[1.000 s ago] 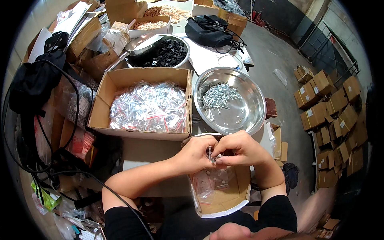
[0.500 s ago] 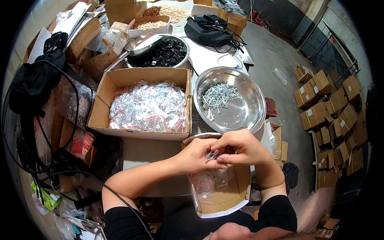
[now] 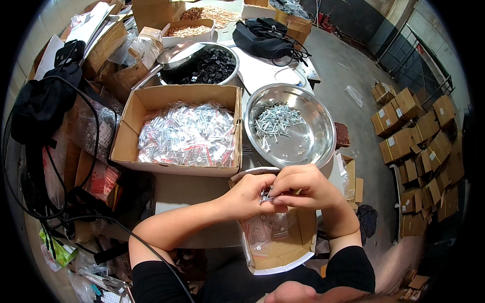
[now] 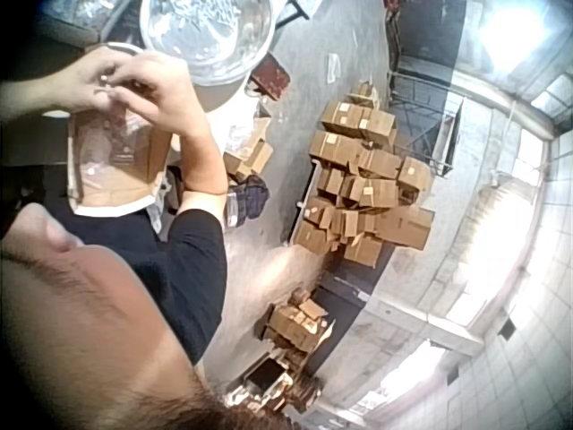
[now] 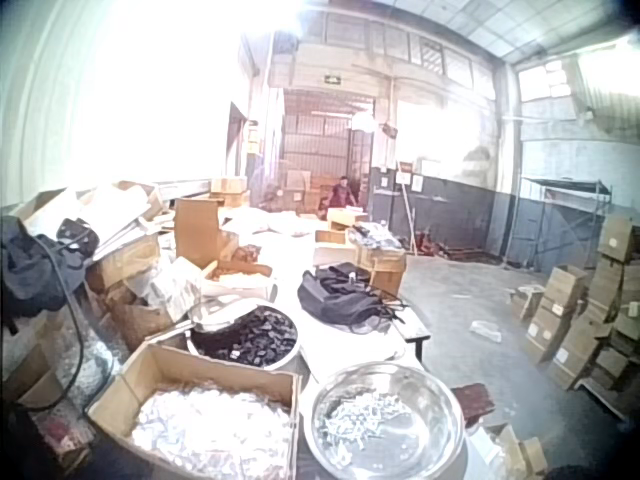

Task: The person picks individual screws from a metal bowl and places them into small clear plastic bags. They then seal the bags and place them into a cardboard box. The process is repeated continuously throughout the clip.

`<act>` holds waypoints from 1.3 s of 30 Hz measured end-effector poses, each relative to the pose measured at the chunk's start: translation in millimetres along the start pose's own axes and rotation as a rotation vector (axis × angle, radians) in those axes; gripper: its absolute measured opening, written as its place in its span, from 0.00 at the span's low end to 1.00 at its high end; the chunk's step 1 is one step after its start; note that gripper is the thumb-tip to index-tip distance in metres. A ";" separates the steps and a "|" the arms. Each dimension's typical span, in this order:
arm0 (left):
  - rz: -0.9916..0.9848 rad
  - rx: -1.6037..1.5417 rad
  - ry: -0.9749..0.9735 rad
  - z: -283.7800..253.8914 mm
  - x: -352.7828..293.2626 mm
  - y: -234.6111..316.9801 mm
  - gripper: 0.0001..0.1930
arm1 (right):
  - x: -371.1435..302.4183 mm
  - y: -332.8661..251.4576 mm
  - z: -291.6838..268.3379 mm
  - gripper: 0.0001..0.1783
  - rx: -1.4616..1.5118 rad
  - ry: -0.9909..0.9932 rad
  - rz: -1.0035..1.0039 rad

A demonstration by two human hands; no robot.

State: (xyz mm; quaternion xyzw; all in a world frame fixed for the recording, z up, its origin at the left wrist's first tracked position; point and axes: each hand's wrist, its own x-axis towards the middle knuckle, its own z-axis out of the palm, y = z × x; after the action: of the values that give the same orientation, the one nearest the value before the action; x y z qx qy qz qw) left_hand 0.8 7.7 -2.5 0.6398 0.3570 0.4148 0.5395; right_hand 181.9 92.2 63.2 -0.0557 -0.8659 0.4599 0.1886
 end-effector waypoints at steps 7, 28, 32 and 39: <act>0.031 0.053 0.008 0.7 0.0 2.3 0.20 | 2.4 -4.2 6.0 0.09 -0.128 0.128 -0.015; 0.051 0.016 0.013 2.3 0.9 -0.3 0.21 | 1.8 0.0 6.8 0.13 -0.097 0.042 -0.143; 0.018 -0.019 0.010 3.1 0.3 -2.5 0.22 | 2.1 -0.5 8.9 0.13 -0.116 0.014 -0.145; 0.046 0.049 0.060 5.5 2.2 0.4 0.22 | -0.3 -7.3 12.2 0.19 -0.249 0.104 -0.118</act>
State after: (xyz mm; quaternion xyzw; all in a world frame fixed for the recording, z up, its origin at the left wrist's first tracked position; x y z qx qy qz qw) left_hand 6.7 7.5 -2.1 0.6483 0.3683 0.4371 0.5030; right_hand 178.1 78.5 62.9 -0.0514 -0.9072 0.3334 0.2515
